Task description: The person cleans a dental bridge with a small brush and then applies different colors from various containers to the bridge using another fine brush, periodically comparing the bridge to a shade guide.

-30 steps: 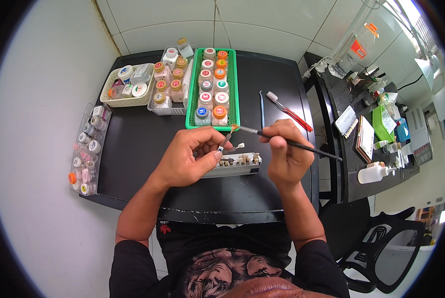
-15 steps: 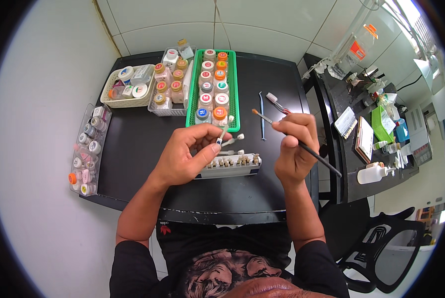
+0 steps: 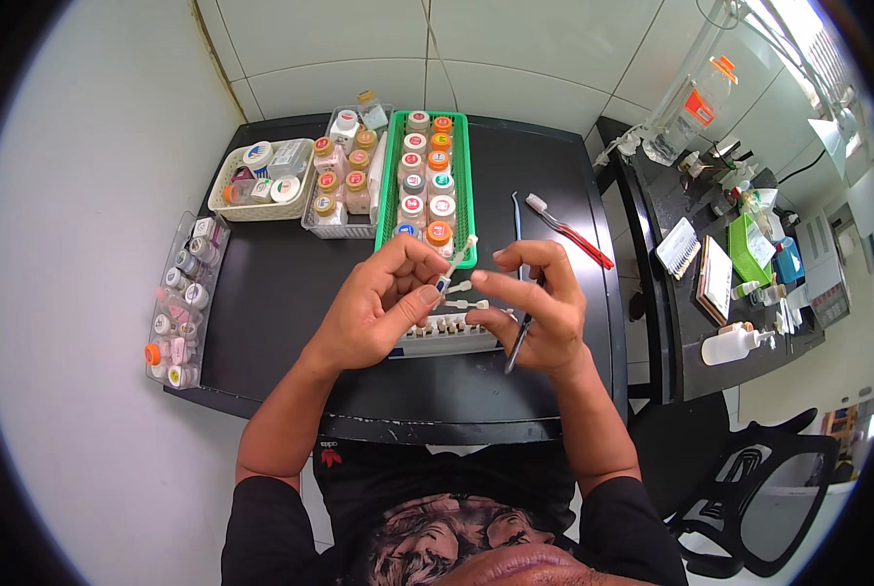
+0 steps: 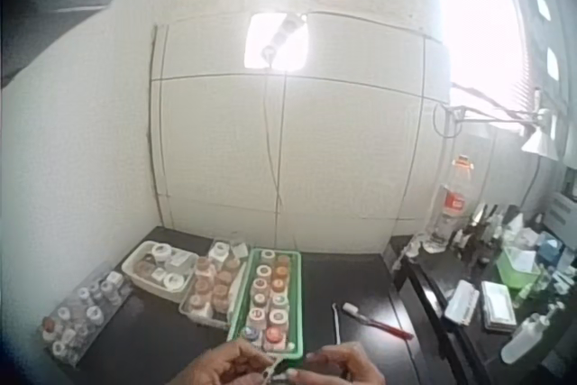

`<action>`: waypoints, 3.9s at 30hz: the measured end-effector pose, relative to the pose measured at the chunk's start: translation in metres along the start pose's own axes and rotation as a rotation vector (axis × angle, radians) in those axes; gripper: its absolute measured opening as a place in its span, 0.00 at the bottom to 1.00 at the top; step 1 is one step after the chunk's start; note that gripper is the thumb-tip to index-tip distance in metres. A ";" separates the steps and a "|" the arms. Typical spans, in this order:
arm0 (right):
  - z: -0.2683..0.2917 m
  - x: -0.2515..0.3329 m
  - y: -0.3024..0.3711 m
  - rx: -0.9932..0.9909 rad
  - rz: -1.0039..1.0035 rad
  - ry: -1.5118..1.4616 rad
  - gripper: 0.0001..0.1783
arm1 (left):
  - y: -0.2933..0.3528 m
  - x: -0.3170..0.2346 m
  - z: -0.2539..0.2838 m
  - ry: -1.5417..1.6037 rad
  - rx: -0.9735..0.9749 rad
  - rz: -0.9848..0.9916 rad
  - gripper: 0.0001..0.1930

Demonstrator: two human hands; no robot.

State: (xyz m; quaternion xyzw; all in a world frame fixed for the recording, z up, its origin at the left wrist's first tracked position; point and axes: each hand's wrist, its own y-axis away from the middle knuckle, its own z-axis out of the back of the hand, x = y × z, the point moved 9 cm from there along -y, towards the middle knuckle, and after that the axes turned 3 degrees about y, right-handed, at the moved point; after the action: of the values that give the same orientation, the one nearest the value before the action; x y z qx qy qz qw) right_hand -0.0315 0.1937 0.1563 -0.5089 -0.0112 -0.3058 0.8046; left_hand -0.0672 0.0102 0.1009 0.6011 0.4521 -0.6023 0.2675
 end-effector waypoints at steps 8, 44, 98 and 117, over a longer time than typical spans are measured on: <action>-0.007 0.003 0.002 -0.038 0.069 -0.005 0.21 | 0.001 0.000 -0.007 -0.043 0.087 0.010 0.09; -0.009 -0.003 0.006 -0.110 -0.059 0.030 0.21 | -0.006 0.009 0.025 0.245 -0.145 0.101 0.08; -0.003 -0.015 -0.003 -0.042 -0.148 0.015 0.24 | 0.002 -0.025 -0.002 -0.643 -0.202 -0.378 0.13; 0.029 -0.023 0.014 -0.377 -0.131 -0.116 0.23 | 0.001 -0.028 0.002 -0.690 -0.273 -0.368 0.14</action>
State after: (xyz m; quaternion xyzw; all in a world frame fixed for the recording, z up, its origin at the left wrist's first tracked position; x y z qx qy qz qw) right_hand -0.0344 0.2331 0.1518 -0.6655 -0.0329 -0.3242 0.6715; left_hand -0.0641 0.0018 0.1270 0.2321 0.5116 -0.7408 0.3682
